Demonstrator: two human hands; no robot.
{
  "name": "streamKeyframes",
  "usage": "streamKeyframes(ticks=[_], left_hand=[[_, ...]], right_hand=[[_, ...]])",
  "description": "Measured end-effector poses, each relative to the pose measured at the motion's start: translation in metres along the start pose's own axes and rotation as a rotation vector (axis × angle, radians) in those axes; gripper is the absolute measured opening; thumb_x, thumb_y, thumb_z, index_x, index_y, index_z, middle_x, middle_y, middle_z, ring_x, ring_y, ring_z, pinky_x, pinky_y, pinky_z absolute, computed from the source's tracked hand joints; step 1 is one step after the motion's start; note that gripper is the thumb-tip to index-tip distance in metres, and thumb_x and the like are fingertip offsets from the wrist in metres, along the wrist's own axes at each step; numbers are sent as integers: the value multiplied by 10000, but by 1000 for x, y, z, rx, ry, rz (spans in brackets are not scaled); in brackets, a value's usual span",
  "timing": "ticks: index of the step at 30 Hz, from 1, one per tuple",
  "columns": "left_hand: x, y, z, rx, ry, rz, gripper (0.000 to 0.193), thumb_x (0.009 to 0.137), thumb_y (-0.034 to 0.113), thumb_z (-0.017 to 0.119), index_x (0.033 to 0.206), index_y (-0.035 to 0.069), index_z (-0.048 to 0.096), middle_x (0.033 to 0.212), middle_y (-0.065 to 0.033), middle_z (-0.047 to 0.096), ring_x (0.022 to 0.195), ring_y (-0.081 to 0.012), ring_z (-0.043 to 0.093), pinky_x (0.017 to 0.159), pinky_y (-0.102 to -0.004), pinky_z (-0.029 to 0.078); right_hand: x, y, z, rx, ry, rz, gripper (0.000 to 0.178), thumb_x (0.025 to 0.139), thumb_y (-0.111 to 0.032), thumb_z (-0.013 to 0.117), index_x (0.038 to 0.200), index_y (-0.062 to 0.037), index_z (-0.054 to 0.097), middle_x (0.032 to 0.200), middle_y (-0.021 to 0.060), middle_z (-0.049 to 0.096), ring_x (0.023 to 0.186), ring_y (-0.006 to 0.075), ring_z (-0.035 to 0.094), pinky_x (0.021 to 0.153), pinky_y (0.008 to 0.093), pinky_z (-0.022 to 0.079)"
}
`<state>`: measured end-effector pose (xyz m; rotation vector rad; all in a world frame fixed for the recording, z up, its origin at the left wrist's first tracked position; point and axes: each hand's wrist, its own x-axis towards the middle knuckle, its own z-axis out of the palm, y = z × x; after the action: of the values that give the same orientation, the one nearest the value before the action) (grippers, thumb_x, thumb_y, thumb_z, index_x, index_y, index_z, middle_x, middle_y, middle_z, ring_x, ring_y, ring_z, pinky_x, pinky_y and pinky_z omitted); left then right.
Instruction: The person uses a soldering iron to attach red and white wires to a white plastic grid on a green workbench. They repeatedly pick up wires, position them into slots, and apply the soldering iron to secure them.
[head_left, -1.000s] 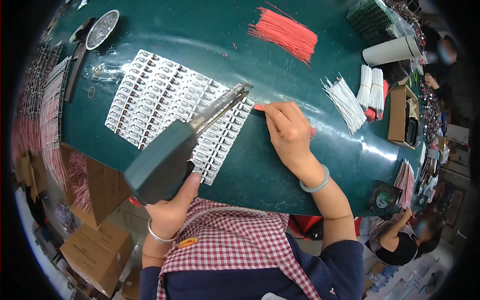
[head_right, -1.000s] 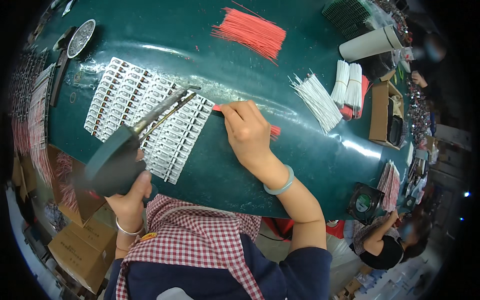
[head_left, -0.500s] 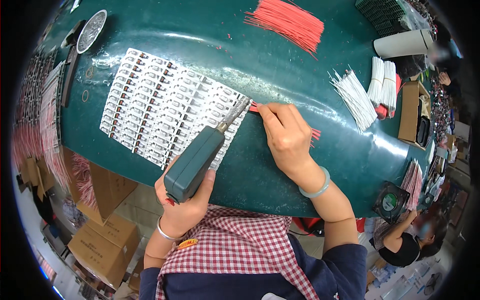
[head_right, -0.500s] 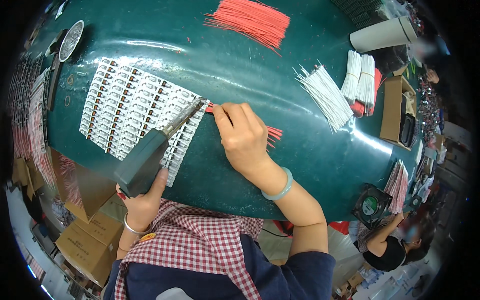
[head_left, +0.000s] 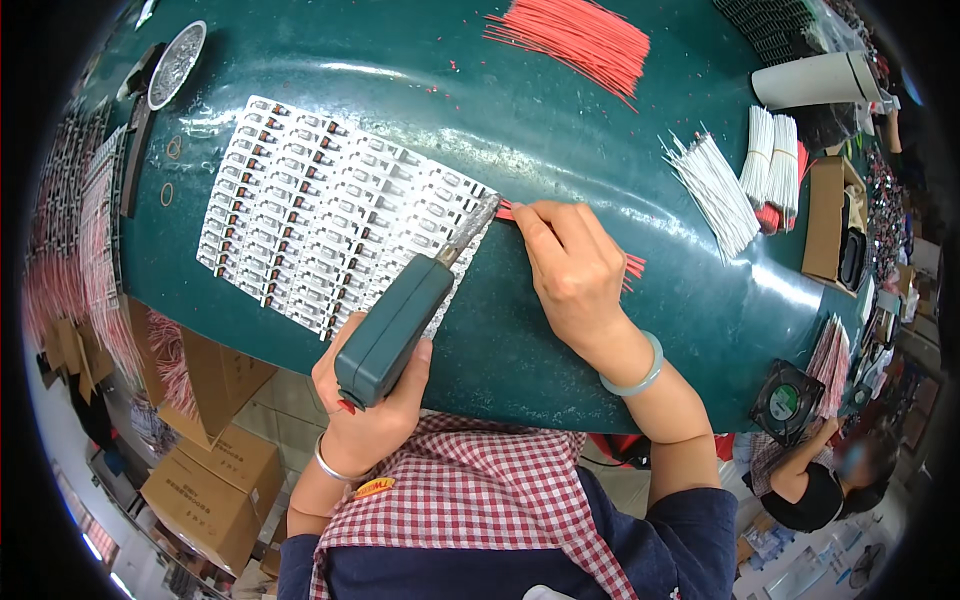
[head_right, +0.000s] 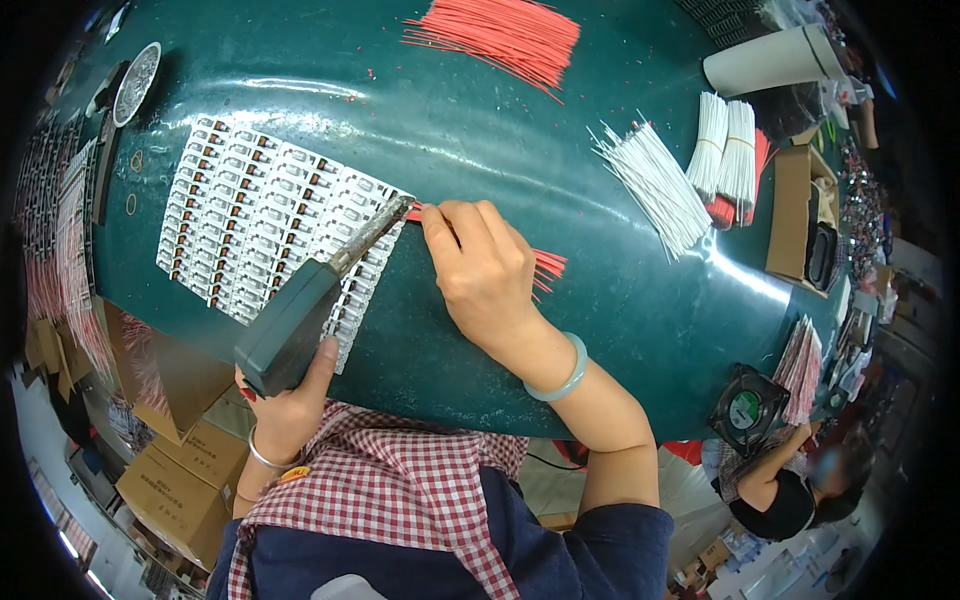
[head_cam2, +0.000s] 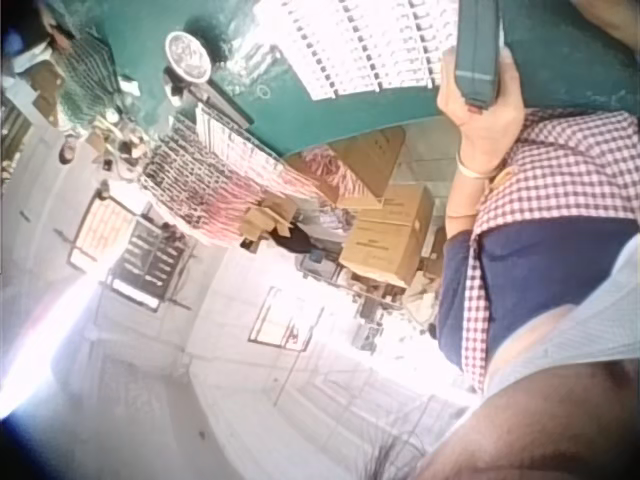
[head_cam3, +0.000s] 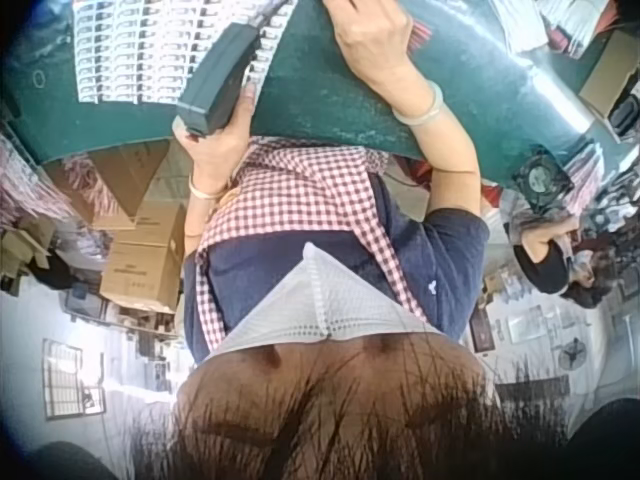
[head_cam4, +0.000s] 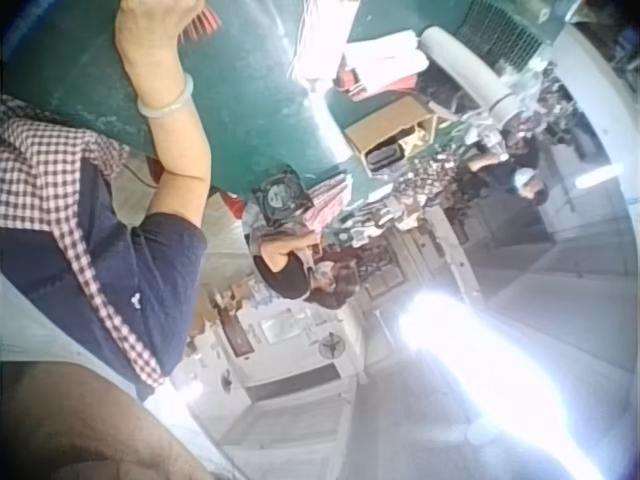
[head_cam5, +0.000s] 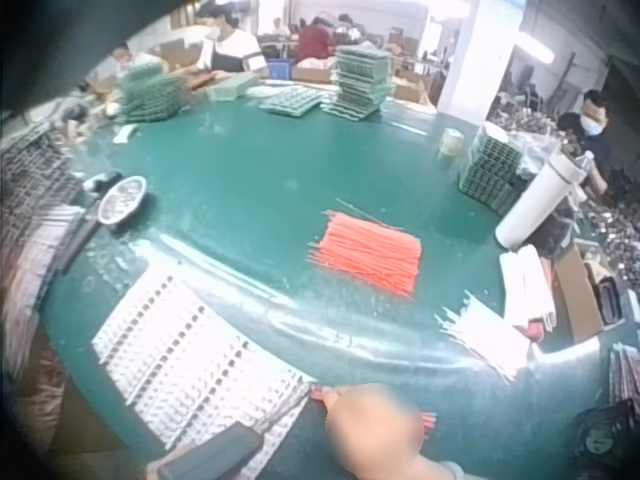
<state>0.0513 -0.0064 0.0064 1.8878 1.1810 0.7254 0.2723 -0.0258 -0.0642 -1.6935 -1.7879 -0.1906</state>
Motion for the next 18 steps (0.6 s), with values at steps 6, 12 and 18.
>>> streamKeyframes(ticks=[6,12,18], left_hand=[[-6,-3,-2,-40,18,-55,178,757,-24,746,927,-49,698,809,-110,657,638,-189,622,582,-279,492],[-10,-6,-3,-43,48,-20,203,748,-20,751,941,-62,706,829,-129,682,648,-196,648,603,-291,523],[-19,-5,-4,-105,73,-188,207,752,-7,758,945,-59,705,830,-129,685,653,-203,653,610,-287,525]], right_hand=[[0,0,0,-7,0,-2,268,681,-20,662,944,15,698,880,72,629,737,199,595,588,306,501],[3,-4,-4,13,-19,52,228,718,54,740,939,11,699,848,82,653,709,220,612,596,333,506],[-2,-1,2,10,29,13,272,688,-18,661,955,25,688,905,89,647,793,223,626,612,321,504]])
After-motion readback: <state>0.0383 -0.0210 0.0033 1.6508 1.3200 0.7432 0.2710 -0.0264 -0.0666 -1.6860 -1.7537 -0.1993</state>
